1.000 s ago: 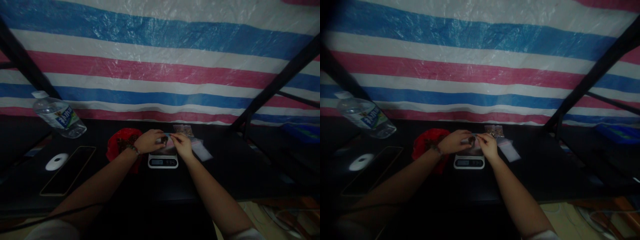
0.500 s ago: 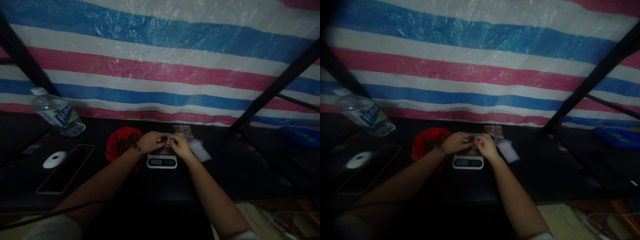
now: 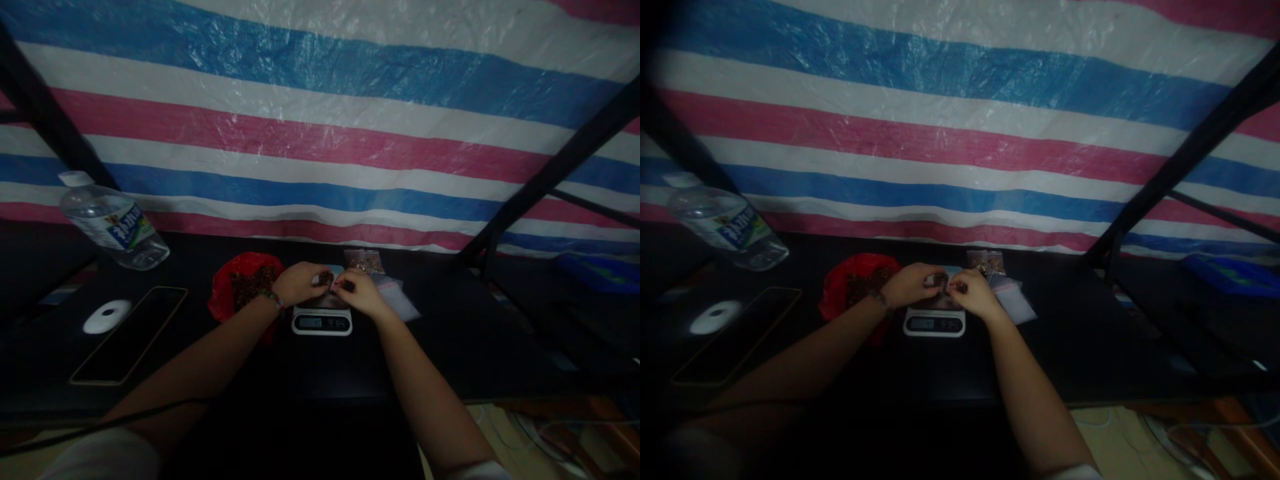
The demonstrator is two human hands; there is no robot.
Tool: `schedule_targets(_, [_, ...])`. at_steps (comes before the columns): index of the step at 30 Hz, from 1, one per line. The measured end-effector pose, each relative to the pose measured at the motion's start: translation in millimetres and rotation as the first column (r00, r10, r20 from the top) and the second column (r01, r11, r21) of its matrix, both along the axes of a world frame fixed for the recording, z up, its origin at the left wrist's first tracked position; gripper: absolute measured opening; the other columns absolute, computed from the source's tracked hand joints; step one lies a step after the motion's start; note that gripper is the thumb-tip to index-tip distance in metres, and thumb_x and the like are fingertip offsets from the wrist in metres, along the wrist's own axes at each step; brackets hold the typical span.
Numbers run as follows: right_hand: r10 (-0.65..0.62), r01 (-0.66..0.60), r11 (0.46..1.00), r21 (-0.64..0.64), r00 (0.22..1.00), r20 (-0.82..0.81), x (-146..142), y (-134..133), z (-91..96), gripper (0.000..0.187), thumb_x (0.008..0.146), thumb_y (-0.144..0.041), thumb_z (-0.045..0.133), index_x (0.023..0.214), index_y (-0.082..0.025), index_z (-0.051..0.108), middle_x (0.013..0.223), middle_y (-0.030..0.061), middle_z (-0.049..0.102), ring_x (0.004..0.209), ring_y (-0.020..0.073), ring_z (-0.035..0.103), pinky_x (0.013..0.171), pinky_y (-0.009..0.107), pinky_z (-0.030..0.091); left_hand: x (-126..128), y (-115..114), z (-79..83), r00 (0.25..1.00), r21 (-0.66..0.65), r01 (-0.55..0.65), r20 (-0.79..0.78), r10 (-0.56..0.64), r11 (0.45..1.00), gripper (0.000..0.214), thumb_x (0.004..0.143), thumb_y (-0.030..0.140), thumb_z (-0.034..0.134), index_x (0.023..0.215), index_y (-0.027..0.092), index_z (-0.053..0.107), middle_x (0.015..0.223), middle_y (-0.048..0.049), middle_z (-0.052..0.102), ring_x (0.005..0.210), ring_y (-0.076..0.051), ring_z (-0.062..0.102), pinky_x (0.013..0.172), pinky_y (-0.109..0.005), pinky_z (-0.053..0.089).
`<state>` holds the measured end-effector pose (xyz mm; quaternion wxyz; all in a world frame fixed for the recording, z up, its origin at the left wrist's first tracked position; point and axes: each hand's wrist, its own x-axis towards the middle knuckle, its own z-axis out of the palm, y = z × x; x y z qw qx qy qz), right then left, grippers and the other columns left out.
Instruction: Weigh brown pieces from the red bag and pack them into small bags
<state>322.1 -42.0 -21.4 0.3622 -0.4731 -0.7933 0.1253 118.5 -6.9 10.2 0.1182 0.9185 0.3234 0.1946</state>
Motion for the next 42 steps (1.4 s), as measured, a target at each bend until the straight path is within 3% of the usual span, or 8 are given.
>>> schedule_targets(5, [0.097, -0.097, 0.995, -0.004, 0.987, 0.125, 0.5, 1.8, -5.7, 0.007, 0.070, -0.020, 0.074, 0.075, -0.022, 0.070, 0.077, 0.0004, 0.067, 0.080, 0.0183, 0.060, 0.079, 0.035, 0.044, -2.8, 1.7, -4.7, 0.999, -0.001, -0.046, -0.009, 0.046, 0.999, 0.062, 0.080, 0.038, 0.060, 0.136, 0.017, 0.045, 0.118, -0.0098, 0.064, 0.104, -0.024, 0.061, 0.091, -0.034, 0.046])
schedule_targets(10, [0.035, -0.035, 0.998, 0.055, 0.999, -0.012, -1.0, 0.9, -1.8, 0.005, 0.076, -0.017, 0.068, 0.078, -0.022, 0.070, 0.078, 0.0022, 0.068, 0.077, 0.0176, 0.061, 0.075, 0.033, 0.046, -24.0, 6.2, 6.5, 0.999, -0.021, -0.029, 0.019, 0.029, 0.999, 0.072, 0.076, 0.041, 0.064, 0.139, 0.016, 0.041, 0.126, -0.0118, 0.058, 0.109, -0.024, 0.058, 0.093, -0.033, 0.045])
schedule_targets(14, [-0.057, 0.077, 0.988, 0.131, 0.988, -0.144, -9.1, -2.5, 0.7, 0.008, 0.079, -0.023, 0.067, 0.086, -0.022, 0.070, 0.085, 0.0043, 0.069, 0.082, 0.0192, 0.062, 0.076, 0.034, 0.049, -60.6, 11.6, 13.3, 0.993, -0.133, -0.099, 0.052, 0.106, 0.986, 0.052, 0.082, 0.042, 0.055, 0.129, 0.019, 0.051, 0.100, -0.0046, 0.069, 0.085, -0.018, 0.064, 0.078, -0.029, 0.049])
schedule_targets(16, [-0.095, 0.118, 0.982, 0.150, 0.984, -0.153, -14.2, -3.1, -0.5, 0.011, 0.079, -0.027, 0.068, 0.088, -0.021, 0.069, 0.086, 0.0043, 0.069, 0.084, 0.0198, 0.062, 0.077, 0.034, 0.049, -78.1, 13.1, 10.7, 0.989, -0.191, -0.129, 0.050, 0.141, 0.973, 0.045, 0.085, 0.044, 0.050, 0.122, 0.020, 0.056, 0.086, -0.0021, 0.069, 0.074, -0.016, 0.064, 0.069, -0.026, 0.048])
schedule_targets(20, [-0.125, 0.149, 0.970, 0.194, 0.983, -0.133, -21.1, -1.2, -4.3, 0.007, 0.078, -0.028, 0.069, 0.081, -0.022, 0.069, 0.084, 0.0037, 0.068, 0.085, 0.0203, 0.062, 0.080, 0.035, 0.049, -98.0, 12.3, -1.5, 0.983, -0.217, -0.151, 0.069, 0.169, 0.964, 0.038, 0.086, 0.044, 0.047, 0.112, 0.020, 0.061, 0.080, -0.0008, 0.069, 0.069, -0.014, 0.063, 0.064, -0.023, 0.046])
schedule_targets(26, [-0.105, 0.121, 0.962, 0.244, 0.992, -0.076, -21.8, -0.2, -7.5, 0.006, 0.079, -0.028, 0.068, 0.080, -0.022, 0.071, 0.081, 0.0038, 0.066, 0.082, 0.0197, 0.060, 0.078, 0.035, 0.048, -104.7, 11.2, -5.4, 0.990, -0.202, -0.138, 0.000, 0.141, 0.970, 0.037, 0.087, 0.044, 0.045, 0.107, 0.020, 0.065, 0.078, -0.0008, 0.070, 0.067, -0.014, 0.063, 0.062, -0.023, 0.045])
schedule_targets(32, [-0.074, 0.093, 0.962, 0.255, 0.994, -0.082, -19.7, -1.3, -7.9, 0.010, 0.080, -0.030, 0.067, 0.085, -0.022, 0.071, 0.083, 0.0041, 0.067, 0.080, 0.0188, 0.061, 0.077, 0.034, 0.049, -114.6, 16.9, -2.1, 0.981, -0.115, -0.171, -0.107, 0.159, 0.979, 0.035, 0.086, 0.044, 0.045, 0.099, 0.022, 0.069, 0.096, -0.0019, 0.072, 0.083, -0.016, 0.065, 0.077, -0.024, 0.046])
schedule_targets(42, [-0.100, 0.125, 0.957, 0.262, 0.989, -0.108, -17.7, -7.6, -3.2, 0.014, 0.084, -0.026, 0.056, 0.089, -0.022, 0.069, 0.086, 0.0045, 0.067, 0.083, 0.0188, 0.062, 0.078, 0.034, 0.049, -107.2, 13.9, -6.1, 0.978, -0.147, -0.169, -0.146, 0.147, 0.975, 0.036, 0.087, 0.043, 0.044, 0.098, 0.020, 0.069, 0.092, -0.0037, 0.071, 0.078, -0.016, 0.064, 0.074, -0.024, 0.045])
